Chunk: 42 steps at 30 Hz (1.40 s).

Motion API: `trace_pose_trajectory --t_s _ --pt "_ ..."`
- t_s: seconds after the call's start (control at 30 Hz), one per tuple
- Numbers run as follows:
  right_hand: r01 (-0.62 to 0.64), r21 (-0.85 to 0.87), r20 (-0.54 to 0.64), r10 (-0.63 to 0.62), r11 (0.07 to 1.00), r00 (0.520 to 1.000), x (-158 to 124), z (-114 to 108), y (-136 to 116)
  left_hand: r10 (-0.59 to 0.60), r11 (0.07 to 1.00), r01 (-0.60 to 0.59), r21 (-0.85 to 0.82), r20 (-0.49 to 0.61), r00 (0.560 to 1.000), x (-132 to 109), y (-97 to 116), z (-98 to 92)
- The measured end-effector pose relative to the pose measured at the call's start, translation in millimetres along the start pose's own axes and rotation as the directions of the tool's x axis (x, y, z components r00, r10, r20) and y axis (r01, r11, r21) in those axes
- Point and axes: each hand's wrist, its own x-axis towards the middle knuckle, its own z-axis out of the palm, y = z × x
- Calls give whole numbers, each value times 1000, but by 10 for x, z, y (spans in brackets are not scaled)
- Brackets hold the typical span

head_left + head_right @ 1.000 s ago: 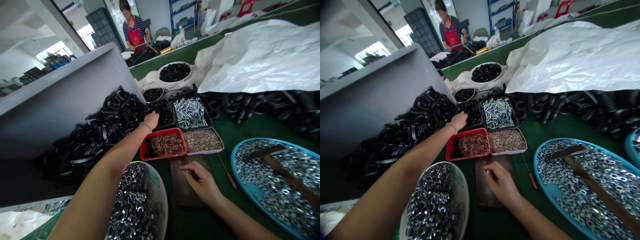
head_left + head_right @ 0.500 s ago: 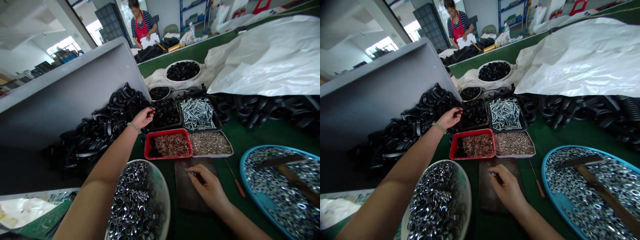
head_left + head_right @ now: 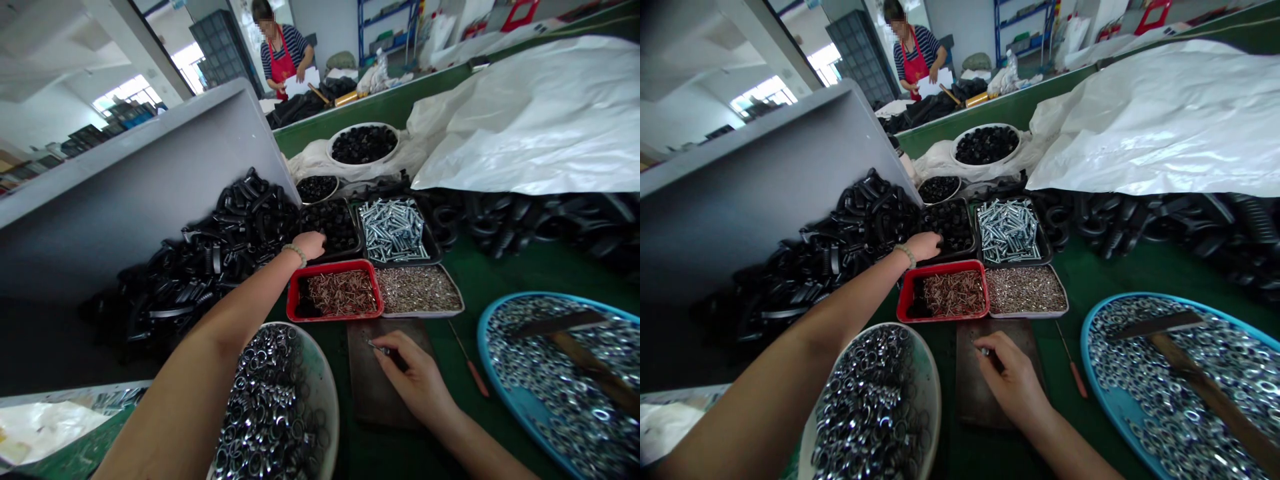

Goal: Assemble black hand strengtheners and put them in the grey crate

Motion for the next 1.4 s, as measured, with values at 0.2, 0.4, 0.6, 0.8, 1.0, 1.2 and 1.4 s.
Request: trace_pose_trajectory --t_s 0.2,0.4,0.6,0.8,1.0,1.2,1.4 --pt "7 5 2 -7 1000 1000 -9 0 -1 -9 976 -11 -219 -94 996 -87 -72 -122" --pt "-17 4 15 17 1000 1000 -3 -2 9 34 880 -104 -463 -157 987 -68 -46 -215" --pt "-5 3 5 5 1000 1000 -4 -2 9 29 914 -102 -392 -188 982 68 165 -6" --pt "-2 0 10 2 1000 1000 -1 4 24 20 930 -58 -362 -108 994 125 214 120" --pt "-20 9 17 20 1000 1000 -19 9 27 3 793 -50 -607 -78 997 -62 32 -99" --pt "-19 -12 16 19 1000 1000 -29 14 71 29 -105 -3 -994 -6 1000 -320 -199 -191" --pt "14 -26 -9 -15 1000 1000 -17 29 86 213 951 -215 -221 -32 977 -246 -146 -144"
